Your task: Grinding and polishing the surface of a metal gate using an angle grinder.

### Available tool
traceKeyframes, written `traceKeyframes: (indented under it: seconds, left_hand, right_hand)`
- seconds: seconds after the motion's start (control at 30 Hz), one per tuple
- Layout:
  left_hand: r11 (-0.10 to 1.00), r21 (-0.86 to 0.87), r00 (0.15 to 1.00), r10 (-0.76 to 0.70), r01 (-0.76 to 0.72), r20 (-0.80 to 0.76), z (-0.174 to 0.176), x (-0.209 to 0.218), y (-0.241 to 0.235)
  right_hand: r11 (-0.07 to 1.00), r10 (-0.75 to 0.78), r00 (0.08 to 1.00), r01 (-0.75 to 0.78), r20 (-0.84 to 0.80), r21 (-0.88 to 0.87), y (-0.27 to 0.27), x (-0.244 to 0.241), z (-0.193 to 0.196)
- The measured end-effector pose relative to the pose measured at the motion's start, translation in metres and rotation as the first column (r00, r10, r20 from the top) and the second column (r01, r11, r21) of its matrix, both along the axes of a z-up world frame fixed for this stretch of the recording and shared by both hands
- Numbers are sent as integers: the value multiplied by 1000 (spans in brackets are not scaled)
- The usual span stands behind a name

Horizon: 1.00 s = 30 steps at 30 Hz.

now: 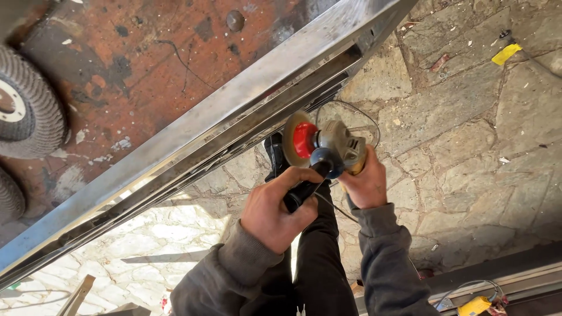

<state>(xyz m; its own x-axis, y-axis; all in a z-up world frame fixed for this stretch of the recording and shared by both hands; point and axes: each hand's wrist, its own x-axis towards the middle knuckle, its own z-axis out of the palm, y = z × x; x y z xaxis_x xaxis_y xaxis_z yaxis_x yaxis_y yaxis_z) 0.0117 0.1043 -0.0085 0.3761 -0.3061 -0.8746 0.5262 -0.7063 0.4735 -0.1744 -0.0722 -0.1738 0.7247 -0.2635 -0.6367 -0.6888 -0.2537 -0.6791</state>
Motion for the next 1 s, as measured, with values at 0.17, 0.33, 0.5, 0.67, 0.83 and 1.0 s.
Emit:
traceKeyframes:
  seconds: [0.17, 0.33, 0.5, 0.67, 0.83, 1.0]
  left_hand:
    - [948, -312, 965, 136, -62, 223, -13, -7, -9]
    - [995, -104, 993, 2, 11, 120, 2, 3, -4]
    - [979, -205, 972, 52, -4, 229, -6, -4, -14]
    - [976, -209, 990, 85, -59, 113, -4, -2, -19]
    - [999, -32, 994, -10, 14, 107, 9, 4, -7]
    - [944, -330, 949, 132, -32, 286, -6, -4, -22]
  right_hand:
    - [971, -209, 971, 220, -116, 97, -30, 31, 22]
    - [965, -159, 973, 189, -168, 179, -2, 20, 11]
    - [976, -168, 981, 180, -98, 124, -22, 13, 8]
    - [987, -112, 983, 127, -147, 102, -36, 41, 19]
    - [987, -15, 993, 34, -120, 158, -4, 20, 11]
    - [967, -193, 958, 223, -212, 124, -43, 40, 24]
